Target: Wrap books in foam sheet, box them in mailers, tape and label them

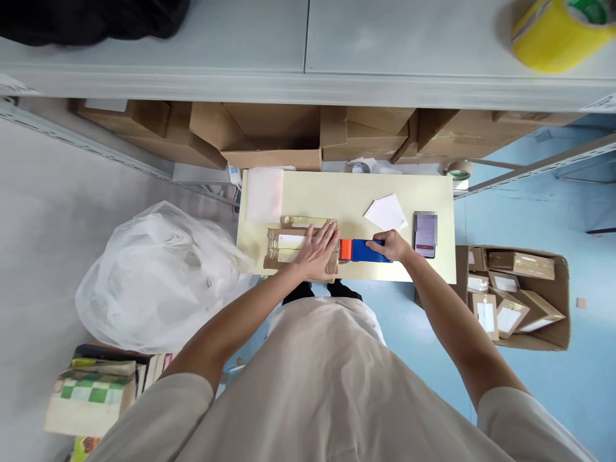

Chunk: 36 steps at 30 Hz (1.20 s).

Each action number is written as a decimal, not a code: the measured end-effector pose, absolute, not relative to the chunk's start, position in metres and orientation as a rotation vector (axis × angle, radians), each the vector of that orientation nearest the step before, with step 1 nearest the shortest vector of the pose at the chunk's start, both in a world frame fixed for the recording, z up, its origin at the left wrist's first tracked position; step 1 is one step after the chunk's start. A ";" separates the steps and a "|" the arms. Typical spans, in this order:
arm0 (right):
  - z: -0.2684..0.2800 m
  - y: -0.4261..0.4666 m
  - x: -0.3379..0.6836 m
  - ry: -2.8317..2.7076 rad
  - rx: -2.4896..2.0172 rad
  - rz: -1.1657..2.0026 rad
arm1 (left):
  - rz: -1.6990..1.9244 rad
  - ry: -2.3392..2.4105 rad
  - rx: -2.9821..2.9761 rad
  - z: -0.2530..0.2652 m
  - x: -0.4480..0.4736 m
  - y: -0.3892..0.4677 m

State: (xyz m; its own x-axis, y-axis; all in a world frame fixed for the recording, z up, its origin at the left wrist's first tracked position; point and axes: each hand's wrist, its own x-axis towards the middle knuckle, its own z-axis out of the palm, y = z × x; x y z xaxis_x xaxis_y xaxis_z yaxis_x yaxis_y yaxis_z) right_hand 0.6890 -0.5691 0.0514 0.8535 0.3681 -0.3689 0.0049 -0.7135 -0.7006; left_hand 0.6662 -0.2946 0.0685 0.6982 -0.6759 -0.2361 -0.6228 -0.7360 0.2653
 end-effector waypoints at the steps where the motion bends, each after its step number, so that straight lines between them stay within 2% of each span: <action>1: 0.049 -0.569 0.689 -0.268 -2.277 0.643 | -0.478 -1.083 2.727 0.070 0.666 -0.302; 10: 0.043 -0.593 0.678 -0.282 -2.138 0.690 | -0.509 -1.054 2.732 0.074 0.668 -0.303; 16: 0.062 -0.627 0.672 -0.279 -2.374 0.780 | -0.500 -1.028 2.741 0.075 0.668 -0.303; 22: 0.084 -0.563 0.673 -0.019 -2.813 0.862 | -0.494 -1.193 2.718 0.079 0.664 -0.312; 31: 0.094 -0.461 0.684 -0.081 -2.892 0.886 | -0.513 -1.426 2.712 0.074 0.672 -0.328; 36: 0.095 -0.460 0.658 -0.029 -2.966 0.914 | -0.532 -1.328 2.652 0.068 0.671 -0.323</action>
State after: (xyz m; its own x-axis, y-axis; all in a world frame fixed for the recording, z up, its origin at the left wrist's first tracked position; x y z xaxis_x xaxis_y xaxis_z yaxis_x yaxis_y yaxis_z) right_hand 0.6585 -0.4597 0.0955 0.8263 0.0288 -0.5624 0.0065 -0.9991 -0.0415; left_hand 0.6712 -0.3231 0.0685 0.5511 -0.7951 -0.2533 -0.7499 -0.6050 0.2677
